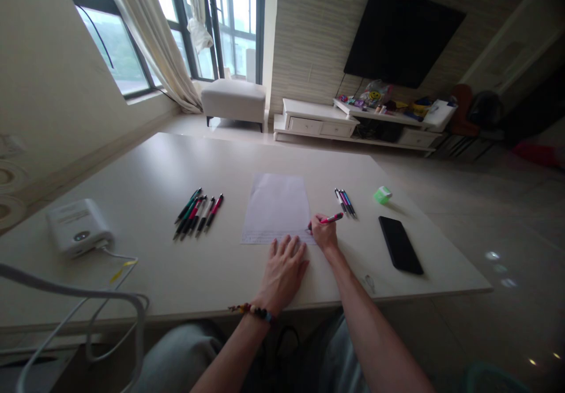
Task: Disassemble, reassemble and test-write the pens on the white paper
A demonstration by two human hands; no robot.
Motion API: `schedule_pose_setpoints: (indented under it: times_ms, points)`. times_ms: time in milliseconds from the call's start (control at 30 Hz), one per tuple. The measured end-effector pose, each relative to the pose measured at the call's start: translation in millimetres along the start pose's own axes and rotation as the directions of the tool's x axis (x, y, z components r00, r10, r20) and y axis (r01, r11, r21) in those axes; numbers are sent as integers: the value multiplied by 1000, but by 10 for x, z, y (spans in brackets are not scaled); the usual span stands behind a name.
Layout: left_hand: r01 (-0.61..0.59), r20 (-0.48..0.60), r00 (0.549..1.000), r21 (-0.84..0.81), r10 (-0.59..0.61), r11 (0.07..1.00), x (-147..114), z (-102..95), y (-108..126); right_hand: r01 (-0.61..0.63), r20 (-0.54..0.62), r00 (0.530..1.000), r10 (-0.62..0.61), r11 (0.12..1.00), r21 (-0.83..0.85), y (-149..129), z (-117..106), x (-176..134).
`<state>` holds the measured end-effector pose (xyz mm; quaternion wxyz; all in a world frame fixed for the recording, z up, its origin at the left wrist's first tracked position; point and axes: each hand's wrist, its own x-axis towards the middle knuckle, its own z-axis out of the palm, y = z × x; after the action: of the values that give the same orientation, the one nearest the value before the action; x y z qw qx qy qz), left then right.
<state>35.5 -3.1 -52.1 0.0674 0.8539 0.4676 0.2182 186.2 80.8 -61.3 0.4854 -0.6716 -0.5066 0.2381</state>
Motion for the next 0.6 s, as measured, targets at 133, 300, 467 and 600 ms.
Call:
schedule_pose_setpoints:
  times_ms: [133,300,467,600]
  points:
    - [6,2,1000,6,-6,1000,3,9,-2,14,-6,1000,-13,1000,8,1,7,-5]
    - [9,3,1000,10,-9,1000,3,25,-7,17,-19,1000,-16,999,42,-14,-30,-10]
    - [23,-6,1000,13,-23,1000,16,35,-16,76,-62,996,-67,986,151,-96,-174,-24]
    - [42,-21,999,6,-41,999,71,66,-29,49,-73,997,-32,968,245,-189,-307,-65]
